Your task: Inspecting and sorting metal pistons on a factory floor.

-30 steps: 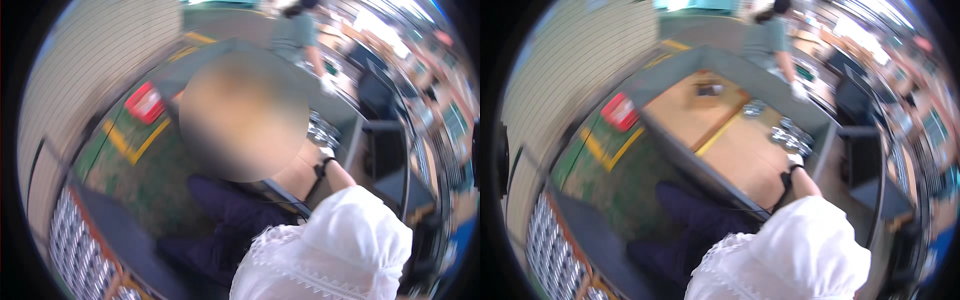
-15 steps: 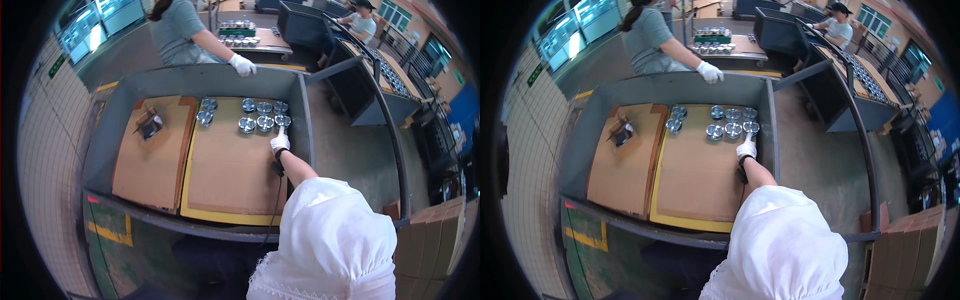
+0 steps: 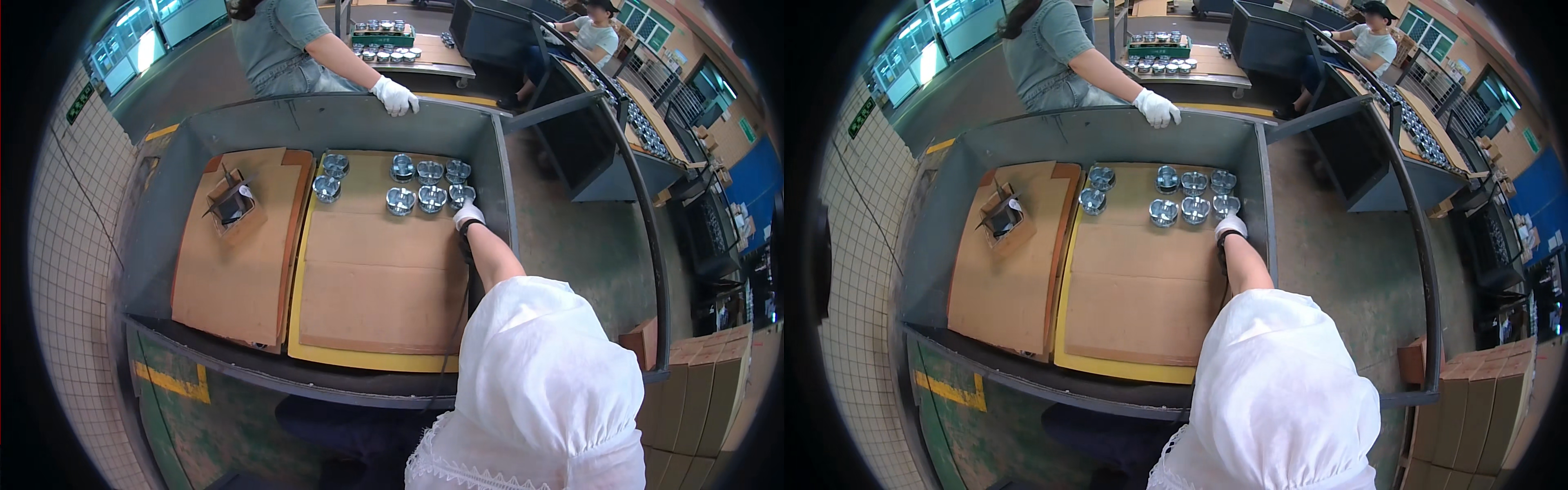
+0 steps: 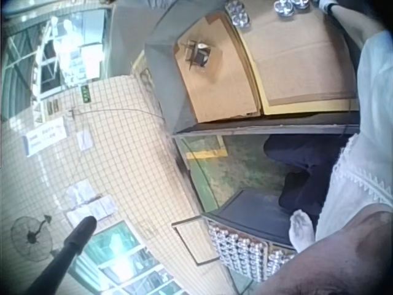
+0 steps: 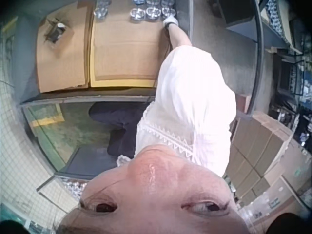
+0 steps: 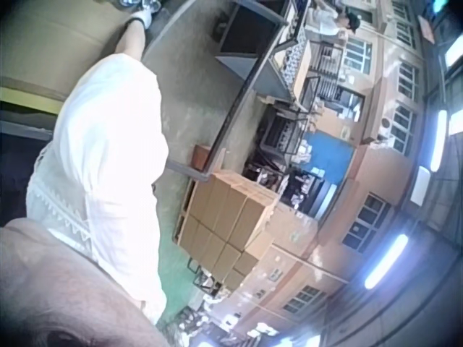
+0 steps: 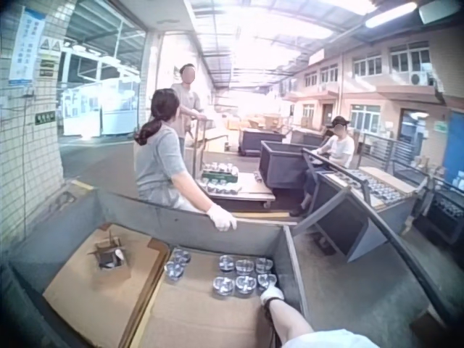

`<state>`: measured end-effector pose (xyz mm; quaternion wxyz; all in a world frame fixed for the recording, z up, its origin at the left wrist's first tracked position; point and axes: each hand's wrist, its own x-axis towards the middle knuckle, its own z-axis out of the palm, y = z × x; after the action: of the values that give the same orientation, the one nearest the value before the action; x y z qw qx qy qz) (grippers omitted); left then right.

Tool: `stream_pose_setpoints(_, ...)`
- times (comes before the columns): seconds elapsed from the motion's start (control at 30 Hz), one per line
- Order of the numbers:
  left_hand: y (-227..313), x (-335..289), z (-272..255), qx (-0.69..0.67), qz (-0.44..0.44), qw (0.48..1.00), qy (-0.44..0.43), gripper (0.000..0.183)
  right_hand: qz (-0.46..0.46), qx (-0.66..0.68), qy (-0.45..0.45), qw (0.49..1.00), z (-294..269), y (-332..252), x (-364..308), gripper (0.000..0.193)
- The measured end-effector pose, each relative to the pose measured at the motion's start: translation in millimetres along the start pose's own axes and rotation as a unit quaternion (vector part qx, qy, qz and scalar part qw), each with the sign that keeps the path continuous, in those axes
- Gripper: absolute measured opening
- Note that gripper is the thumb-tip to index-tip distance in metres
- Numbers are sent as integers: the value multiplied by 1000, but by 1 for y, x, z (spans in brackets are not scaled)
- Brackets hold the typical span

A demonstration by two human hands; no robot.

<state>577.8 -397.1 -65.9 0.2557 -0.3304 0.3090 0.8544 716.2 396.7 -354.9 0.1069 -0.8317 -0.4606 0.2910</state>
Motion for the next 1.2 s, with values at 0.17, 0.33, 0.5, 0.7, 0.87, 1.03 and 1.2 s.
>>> stream_pose_setpoints(0.17, 1, 27, -46, -113, -67, 991, 20, 30, -5, 52, -11, 999, -9, -6, 37, 56)
stream_pose_setpoints(0.33, 0, 31, -37, -71, -61, 995, 16, 29, -120, -185, 27, 975, 23, -2, -37, 41)
stream_pose_setpoints(0.5, -11, 50, -11, -28, -99, 995, -10, 28, -77, -17, 80, 994, 7, 12, -65, 31)
stream_pose_setpoints(0.7, -31, 64, 22, 8, -128, 991, -48, 27, -46, -78, 64, 994, -25, 21, -107, 40)
stream_pose_setpoints(0.87, -33, 52, 27, 21, -64, 996, -57, 27, -206, -247, -59, 945, -13, -15, -178, 30)
stream_pose_setpoints(1.03, -39, 81, 2, 131, 17, 991, -33, 31, -271, -474, -287, 787, -25, -12, -130, 22)
stream_pose_setpoints(1.2, -24, 52, -32, 273, 246, 929, -44, 38, -314, -221, -457, 803, -77, -77, -326, 20)
